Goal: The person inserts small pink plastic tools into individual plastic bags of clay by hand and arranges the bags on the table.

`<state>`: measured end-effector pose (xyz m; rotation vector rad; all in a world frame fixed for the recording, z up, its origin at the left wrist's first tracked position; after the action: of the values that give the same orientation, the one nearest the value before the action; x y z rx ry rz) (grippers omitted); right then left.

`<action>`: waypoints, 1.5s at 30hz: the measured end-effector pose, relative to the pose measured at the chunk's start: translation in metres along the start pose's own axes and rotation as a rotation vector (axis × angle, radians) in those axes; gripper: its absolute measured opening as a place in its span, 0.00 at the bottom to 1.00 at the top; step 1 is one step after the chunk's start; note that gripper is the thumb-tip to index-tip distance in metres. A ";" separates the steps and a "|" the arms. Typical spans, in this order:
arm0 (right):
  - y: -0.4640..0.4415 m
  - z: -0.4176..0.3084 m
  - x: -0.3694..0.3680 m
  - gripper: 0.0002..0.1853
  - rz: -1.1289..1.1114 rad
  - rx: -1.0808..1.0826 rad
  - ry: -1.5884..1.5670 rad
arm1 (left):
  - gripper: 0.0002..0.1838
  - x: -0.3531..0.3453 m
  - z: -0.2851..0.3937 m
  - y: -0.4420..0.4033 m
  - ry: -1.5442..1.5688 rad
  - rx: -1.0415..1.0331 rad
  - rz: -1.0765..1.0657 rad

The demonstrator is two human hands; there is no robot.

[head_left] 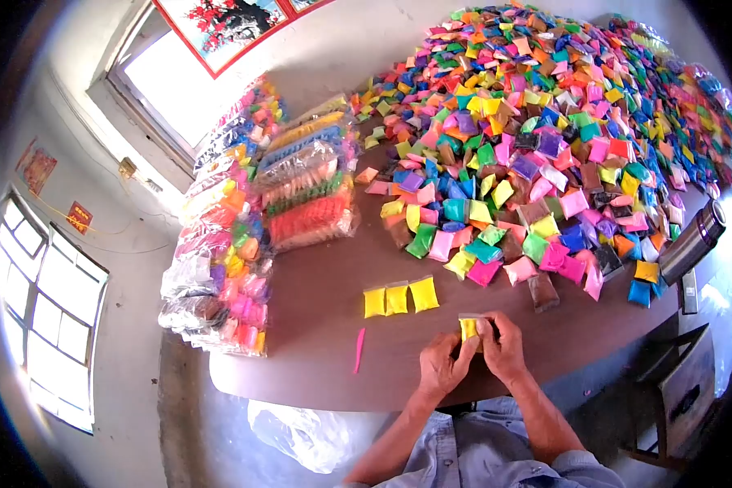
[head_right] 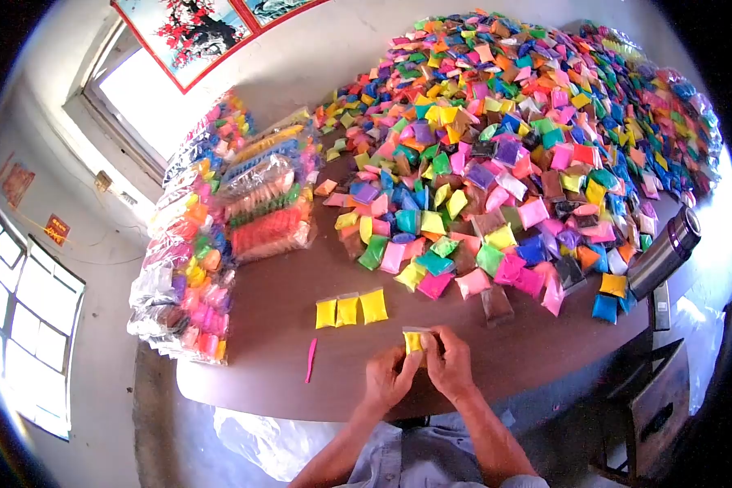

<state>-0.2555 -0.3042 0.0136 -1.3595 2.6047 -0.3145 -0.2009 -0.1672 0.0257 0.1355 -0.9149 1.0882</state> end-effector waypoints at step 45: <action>-0.055 0.048 0.024 0.09 -0.438 -0.333 -0.233 | 0.15 0.000 -0.018 0.001 0.286 0.192 0.138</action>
<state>-0.2135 -0.3601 -0.0188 -1.9448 2.2178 0.2233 -0.1916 -0.1575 0.0144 0.0726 -0.5693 1.2857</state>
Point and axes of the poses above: each hand's wrist, its own y-axis away from the middle knuckle, its own x-axis out of the back of the hand, z = x × y, the point moved 1 cm from there along -y, towards the middle knuckle, and after that the axes turned 13 degrees about -y, right-handed, at the moved point
